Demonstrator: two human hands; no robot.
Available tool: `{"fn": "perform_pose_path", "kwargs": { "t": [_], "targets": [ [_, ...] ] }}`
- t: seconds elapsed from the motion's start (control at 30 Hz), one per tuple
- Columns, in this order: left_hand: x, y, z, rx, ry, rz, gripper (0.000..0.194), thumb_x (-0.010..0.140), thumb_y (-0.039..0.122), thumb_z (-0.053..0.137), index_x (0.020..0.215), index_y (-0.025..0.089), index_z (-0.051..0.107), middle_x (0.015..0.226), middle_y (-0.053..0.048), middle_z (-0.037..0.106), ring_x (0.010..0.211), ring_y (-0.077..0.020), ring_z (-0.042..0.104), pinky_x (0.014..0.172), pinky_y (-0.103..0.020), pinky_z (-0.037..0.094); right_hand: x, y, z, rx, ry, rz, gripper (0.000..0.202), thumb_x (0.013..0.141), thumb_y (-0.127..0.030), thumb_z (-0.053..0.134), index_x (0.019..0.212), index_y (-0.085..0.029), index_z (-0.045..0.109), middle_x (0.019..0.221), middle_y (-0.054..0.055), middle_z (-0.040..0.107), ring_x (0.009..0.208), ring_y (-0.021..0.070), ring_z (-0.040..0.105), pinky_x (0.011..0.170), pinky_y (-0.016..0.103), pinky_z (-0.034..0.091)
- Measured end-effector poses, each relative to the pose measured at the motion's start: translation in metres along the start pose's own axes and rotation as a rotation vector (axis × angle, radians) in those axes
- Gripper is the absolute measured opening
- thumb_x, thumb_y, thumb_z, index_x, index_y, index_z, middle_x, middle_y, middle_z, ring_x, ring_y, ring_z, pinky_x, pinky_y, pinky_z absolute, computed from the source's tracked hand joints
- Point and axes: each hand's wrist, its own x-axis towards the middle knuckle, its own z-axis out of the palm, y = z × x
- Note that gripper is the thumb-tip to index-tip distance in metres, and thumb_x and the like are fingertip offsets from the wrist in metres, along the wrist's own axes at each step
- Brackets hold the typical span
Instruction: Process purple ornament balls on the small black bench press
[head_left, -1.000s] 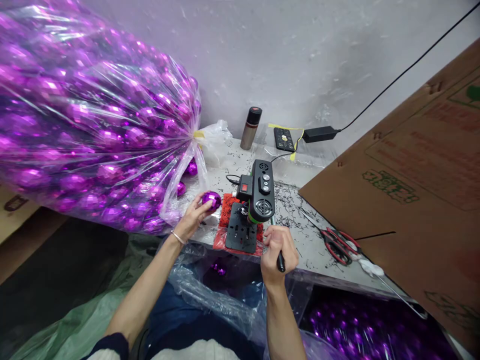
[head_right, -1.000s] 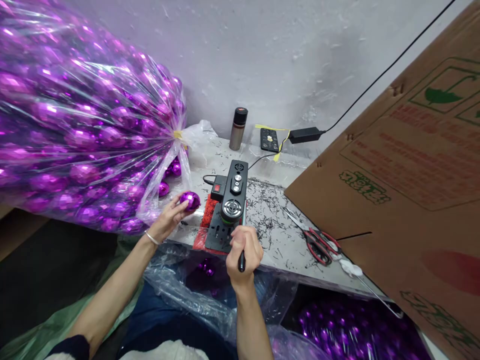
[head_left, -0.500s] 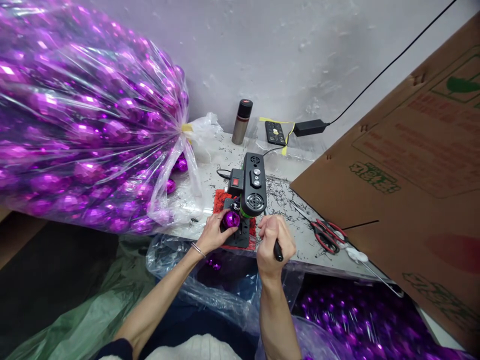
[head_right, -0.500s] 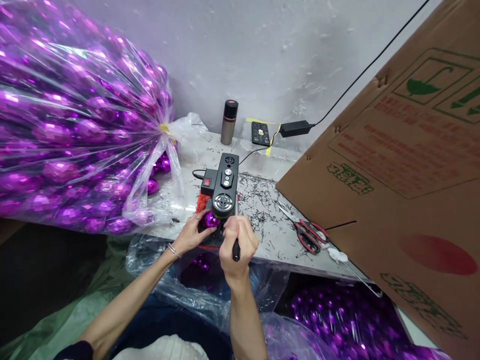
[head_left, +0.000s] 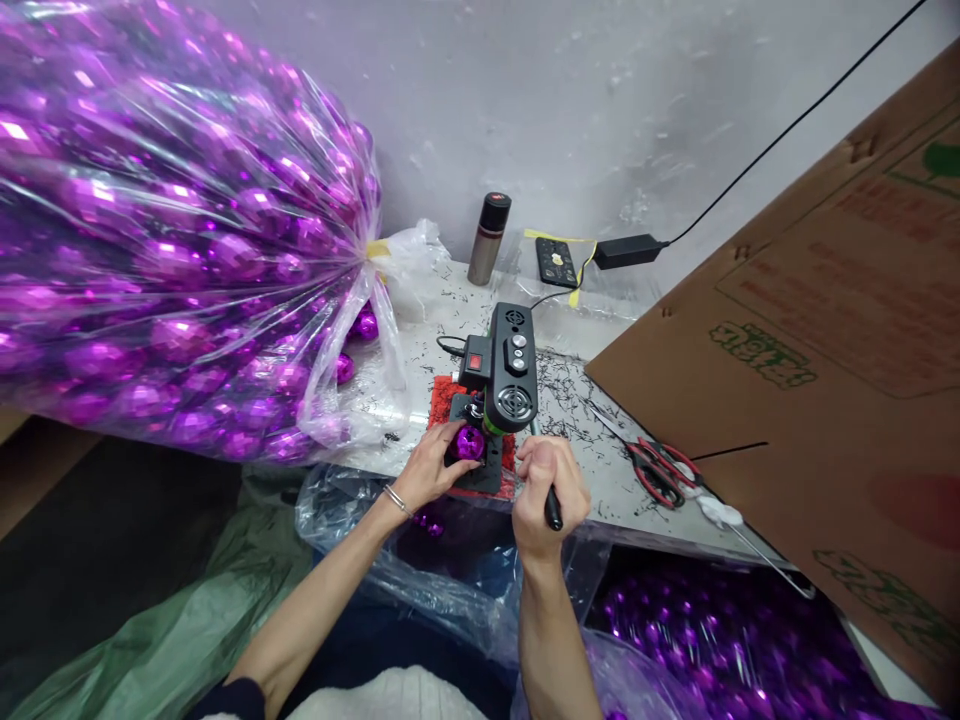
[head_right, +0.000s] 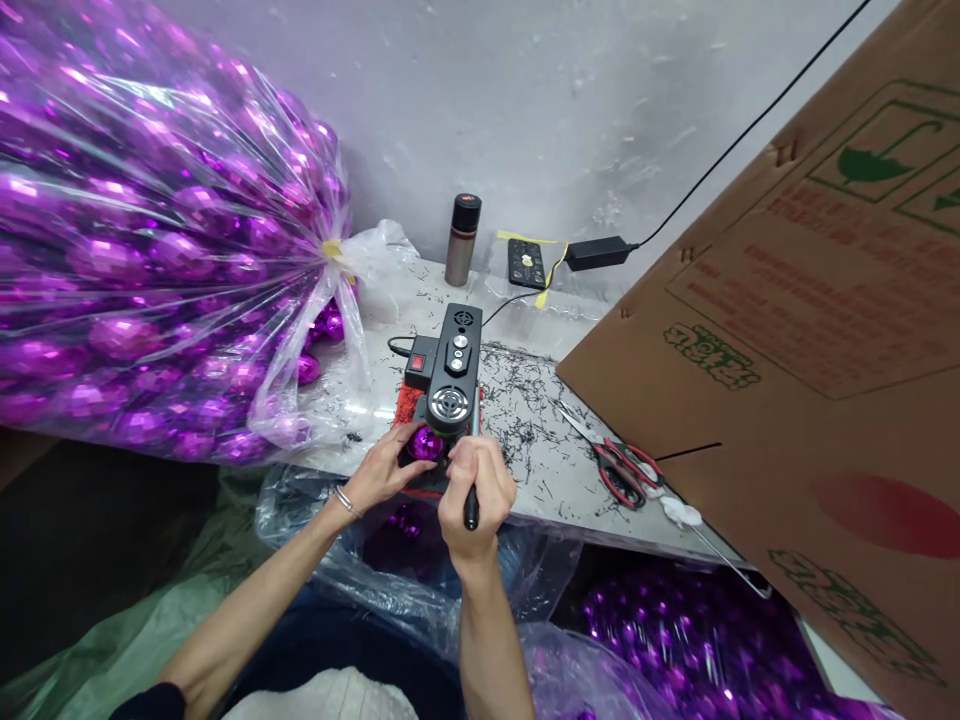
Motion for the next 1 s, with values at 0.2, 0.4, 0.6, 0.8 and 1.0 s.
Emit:
{"fn": "perform_pose_path", "kwargs": {
  "t": [0.2, 0.4, 0.6, 0.8, 1.0],
  "targets": [
    [0.006, -0.002, -0.003, -0.021, -0.04, 0.024, 0.063, 0.092, 0.05, 0.074, 0.145, 0.022, 0.053, 0.132, -0.015, 0.07, 0.125, -0.0322, 0.067, 0.106, -0.051, 0.056, -0.001, 0.0, 0.0, -0.008, -0.008, -0.016, 0.033, 0.101, -0.011, 0.045, 0.07, -0.023, 0.05, 0.067, -0.003, 0.053, 0.067, 0.0119, 0.058, 0.063, 0.028, 0.045],
    [0.009, 0.001, -0.002, -0.025, -0.078, 0.001, 0.063, 0.092, 0.052, 0.074, 0.143, 0.021, 0.055, 0.131, -0.014, 0.07, 0.123, -0.0327, 0.067, 0.106, -0.051, 0.056, -0.001, 0.001, 0.0, -0.006, -0.009, -0.028, 0.032, 0.101, -0.009, 0.045, 0.073, -0.022, 0.05, 0.069, -0.003, 0.054, 0.067, 0.0112, 0.057, 0.062, 0.027, 0.044],
    [0.012, 0.005, 0.003, 0.02, -0.091, -0.049, 0.061, 0.09, 0.05, 0.076, 0.14, 0.022, 0.058, 0.127, -0.013, 0.07, 0.121, -0.0326, 0.068, 0.107, -0.052, 0.055, -0.002, 0.001, -0.002, -0.019, -0.025, -0.016, 0.031, 0.101, -0.011, 0.045, 0.073, -0.022, 0.051, 0.07, -0.003, 0.055, 0.066, 0.0116, 0.057, 0.061, 0.028, 0.044],
    [0.014, -0.003, 0.024, -0.052, -0.013, -0.072, 0.067, 0.086, 0.047, 0.081, 0.143, 0.023, 0.057, 0.136, -0.013, 0.068, 0.129, -0.0324, 0.064, 0.114, -0.054, 0.05, -0.001, 0.0, -0.003, -0.013, -0.028, -0.024, 0.03, 0.1, -0.01, 0.046, 0.073, -0.022, 0.052, 0.07, -0.003, 0.056, 0.067, 0.0112, 0.058, 0.062, 0.027, 0.045],
    [0.009, -0.007, 0.029, -0.074, -0.007, -0.072, 0.068, 0.084, 0.045, 0.084, 0.142, 0.022, 0.057, 0.134, -0.013, 0.071, 0.128, -0.0327, 0.067, 0.118, -0.057, 0.047, -0.011, 0.009, -0.002, -0.06, -0.021, -0.062, 0.029, 0.101, -0.012, 0.045, 0.076, -0.022, 0.054, 0.069, -0.002, 0.056, 0.066, 0.013, 0.058, 0.061, 0.029, 0.045]
  ]
}}
